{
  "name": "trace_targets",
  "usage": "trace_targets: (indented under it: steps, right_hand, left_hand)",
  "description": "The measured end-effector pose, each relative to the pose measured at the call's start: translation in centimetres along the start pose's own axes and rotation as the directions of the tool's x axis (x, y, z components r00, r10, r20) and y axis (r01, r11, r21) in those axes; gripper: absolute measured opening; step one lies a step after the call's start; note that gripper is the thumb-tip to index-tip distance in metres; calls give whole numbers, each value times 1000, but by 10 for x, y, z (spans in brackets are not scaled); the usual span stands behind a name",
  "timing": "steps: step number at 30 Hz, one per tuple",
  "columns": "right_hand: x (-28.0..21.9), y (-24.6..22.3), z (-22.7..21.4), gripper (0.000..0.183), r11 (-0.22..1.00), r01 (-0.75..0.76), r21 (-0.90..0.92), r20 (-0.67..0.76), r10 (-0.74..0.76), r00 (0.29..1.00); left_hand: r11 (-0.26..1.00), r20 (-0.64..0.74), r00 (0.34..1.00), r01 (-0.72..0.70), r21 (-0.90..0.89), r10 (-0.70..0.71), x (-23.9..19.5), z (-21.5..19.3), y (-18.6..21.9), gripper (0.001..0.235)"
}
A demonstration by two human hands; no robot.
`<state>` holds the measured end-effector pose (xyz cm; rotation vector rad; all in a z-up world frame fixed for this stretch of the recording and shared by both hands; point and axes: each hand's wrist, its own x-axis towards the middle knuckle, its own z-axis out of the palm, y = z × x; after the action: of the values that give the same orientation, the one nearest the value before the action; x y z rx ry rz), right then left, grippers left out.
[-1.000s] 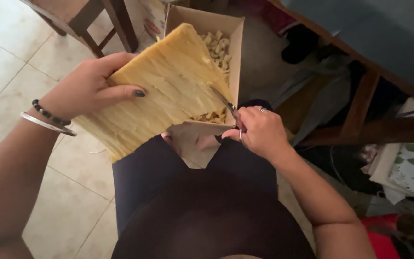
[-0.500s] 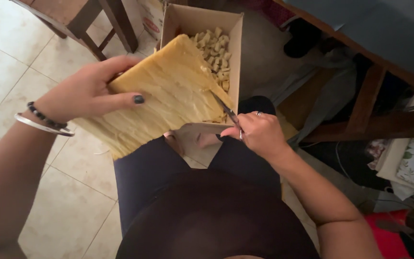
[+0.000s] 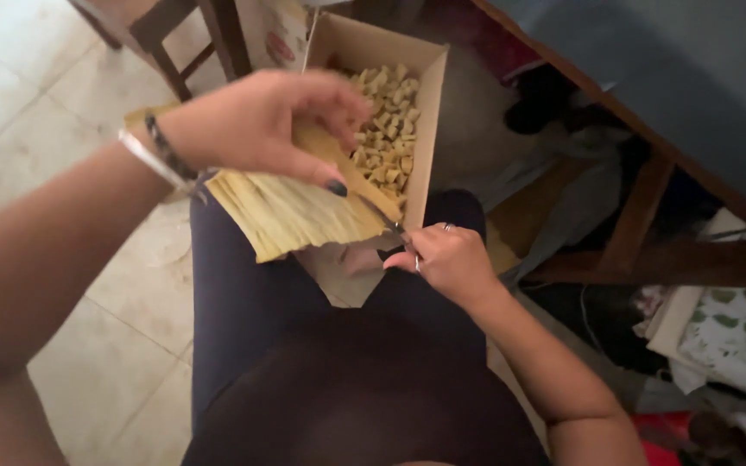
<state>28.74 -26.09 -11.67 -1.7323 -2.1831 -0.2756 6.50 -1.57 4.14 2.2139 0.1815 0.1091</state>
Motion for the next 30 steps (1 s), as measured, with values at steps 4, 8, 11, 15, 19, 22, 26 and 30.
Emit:
trace_targets:
  steps: [4, 8, 11, 15, 19, 22, 26, 30]
  right_hand:
    - [-11, 9, 4, 53, 998, -30, 52, 53, 27, 998]
    - [-19, 15, 7, 54, 998, -60, -24, 82, 62, 995]
    - [-18, 18, -2, 53, 994, -106, -7, 170, 105, 980]
    - [0, 18, -24, 65, 986, -167, 0, 365, 156, 918]
    - [9, 19, -21, 70, 995, -103, 14, 301, 94, 949]
    - [7, 20, -13, 71, 996, -76, -40, 231, 83, 969]
    - [-3, 21, 1, 62, 996, -88, 7, 127, 87, 988]
    - [-14, 26, 14, 47, 997, -68, 22, 107, 66, 992]
  left_hand:
    - [954, 1, 997, 72, -290, -75, -5, -2, -24, 77]
    - [953, -8, 974, 219, -208, -226, -9, 24, -46, 59]
    - [972, -148, 978, 118, -204, -150, -4, 37, -52, 49]
    - [981, -139, 975, 159, -114, -175, 9, 42, -65, 30]
    - [985, -67, 986, 149, -90, -155, 22, 57, -47, 32]
    - [980, -60, 981, 178, -91, -184, 22, 58, -40, 28]
    - [974, -64, 976, 200, -108, -207, 17, 55, -37, 31]
    - [963, -43, 967, 246, -112, -252, 20, 48, -30, 29]
